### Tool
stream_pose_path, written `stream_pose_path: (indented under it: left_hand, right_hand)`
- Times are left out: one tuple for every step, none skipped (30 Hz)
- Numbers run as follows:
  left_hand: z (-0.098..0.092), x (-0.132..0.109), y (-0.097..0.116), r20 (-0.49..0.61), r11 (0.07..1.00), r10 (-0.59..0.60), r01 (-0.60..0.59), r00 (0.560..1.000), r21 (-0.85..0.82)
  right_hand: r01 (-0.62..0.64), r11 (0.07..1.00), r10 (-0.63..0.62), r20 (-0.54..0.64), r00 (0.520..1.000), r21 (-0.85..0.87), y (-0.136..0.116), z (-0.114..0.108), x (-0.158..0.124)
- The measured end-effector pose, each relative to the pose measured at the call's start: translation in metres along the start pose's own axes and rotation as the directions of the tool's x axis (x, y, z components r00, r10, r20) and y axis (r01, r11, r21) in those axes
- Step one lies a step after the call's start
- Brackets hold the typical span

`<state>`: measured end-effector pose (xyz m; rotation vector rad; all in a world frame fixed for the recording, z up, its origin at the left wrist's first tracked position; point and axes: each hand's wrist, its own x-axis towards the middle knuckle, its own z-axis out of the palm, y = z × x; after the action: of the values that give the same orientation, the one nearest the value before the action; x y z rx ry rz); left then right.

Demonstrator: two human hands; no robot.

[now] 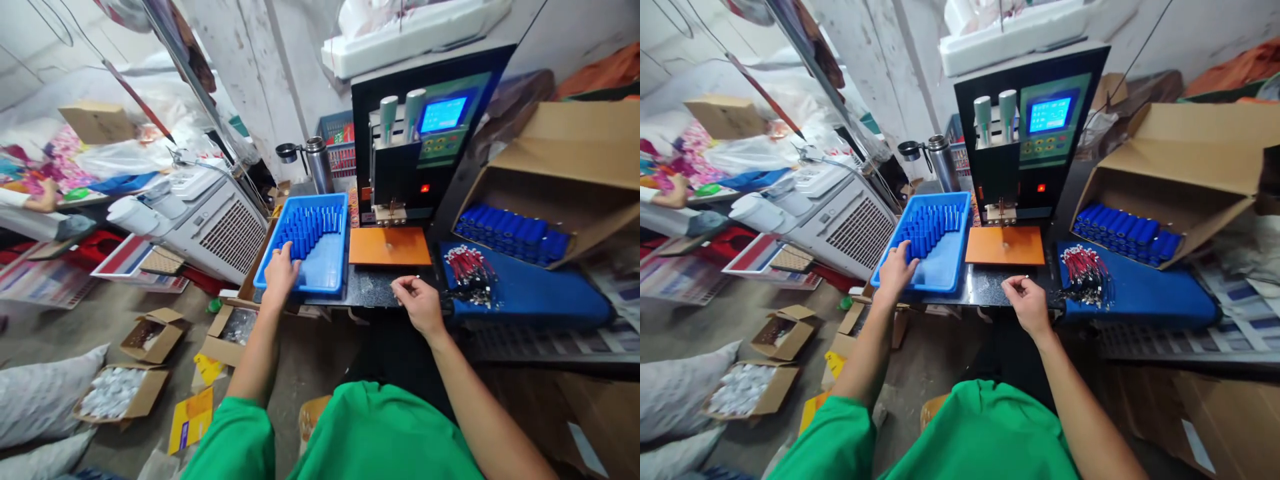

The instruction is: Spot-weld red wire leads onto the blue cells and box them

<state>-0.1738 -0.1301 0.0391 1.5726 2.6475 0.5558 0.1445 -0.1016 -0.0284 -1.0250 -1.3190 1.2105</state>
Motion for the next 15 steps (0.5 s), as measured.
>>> stream_pose_path:
  left_hand:
    - [0.0,0.008,-0.006,0.046,0.994,-0.035,0.03,0.998,0.102]
    - [0.001,0.014,-0.009,0.085,0.984,-0.057,0.042,0.995,0.175]
    - [0.003,0.019,-0.011,0.113,0.974,-0.067,0.041,0.991,0.222]
    - [0.005,0.022,-0.011,0.129,0.968,-0.068,0.035,0.989,0.249]
    - [0.007,0.024,-0.01,0.135,0.964,-0.066,0.028,0.989,0.265]
    - [0.009,0.026,-0.009,0.135,0.961,-0.065,0.026,0.989,0.274]
    - [0.01,0.026,-0.007,0.133,0.96,-0.067,0.027,0.989,0.277]
    - [0.011,0.026,-0.006,0.13,0.96,-0.069,0.031,0.989,0.277]
    - [0.01,0.025,-0.006,0.126,0.962,-0.071,0.035,0.989,0.271]
    - [0.01,0.025,-0.006,0.116,0.965,-0.071,0.039,0.991,0.258]
    - [0.008,0.024,-0.007,0.092,0.971,-0.066,0.042,0.994,0.236]
    - [0.007,0.024,-0.009,0.05,0.979,-0.053,0.042,0.997,0.198]
    - [0.006,0.024,-0.011,-0.006,0.99,-0.032,0.033,0.999,0.138]
    - [0.006,0.025,-0.011,-0.076,0.999,-0.004,0.008,0.997,0.05]
    - [0.006,0.027,-0.009,-0.134,0.996,0.039,-0.049,0.99,-0.076]
  right_hand:
    - [-0.002,1.0,0.002,0.002,1.0,0.004,0.002,-0.001,-0.001]
    - [-0.004,1.0,0.004,0.005,1.0,0.005,0.003,-0.001,-0.003]
    - [-0.005,1.0,0.005,0.007,1.0,0.007,0.004,-0.001,-0.004]
    - [-0.006,1.0,0.005,0.008,1.0,0.01,0.006,-0.001,-0.005]
    - [-0.007,1.0,0.007,0.01,1.0,0.015,0.006,-0.001,-0.006]
    - [-0.011,1.0,0.011,0.011,1.0,0.023,0.007,-0.002,-0.007]
    - [-0.015,0.999,0.015,0.012,1.0,0.032,0.008,-0.002,-0.007]
    - [-0.02,0.999,0.019,0.012,1.0,0.042,0.008,-0.002,-0.008]
    - [-0.025,0.998,0.024,0.01,1.0,0.051,0.009,-0.003,-0.009]
    - [-0.03,0.998,0.029,0.006,1.0,0.061,0.009,-0.004,-0.009]
    - [-0.035,0.997,0.035,0.0,0.999,0.071,0.009,-0.005,-0.009]
    - [-0.04,0.996,0.041,-0.006,0.999,0.082,0.009,-0.006,-0.009]
    - [-0.046,0.994,0.047,-0.011,0.999,0.094,0.009,-0.007,-0.008]
    - [-0.053,0.993,0.055,-0.014,0.998,0.108,0.009,-0.008,-0.006]
    - [-0.061,0.99,0.063,-0.017,0.998,0.124,0.008,-0.009,-0.004]
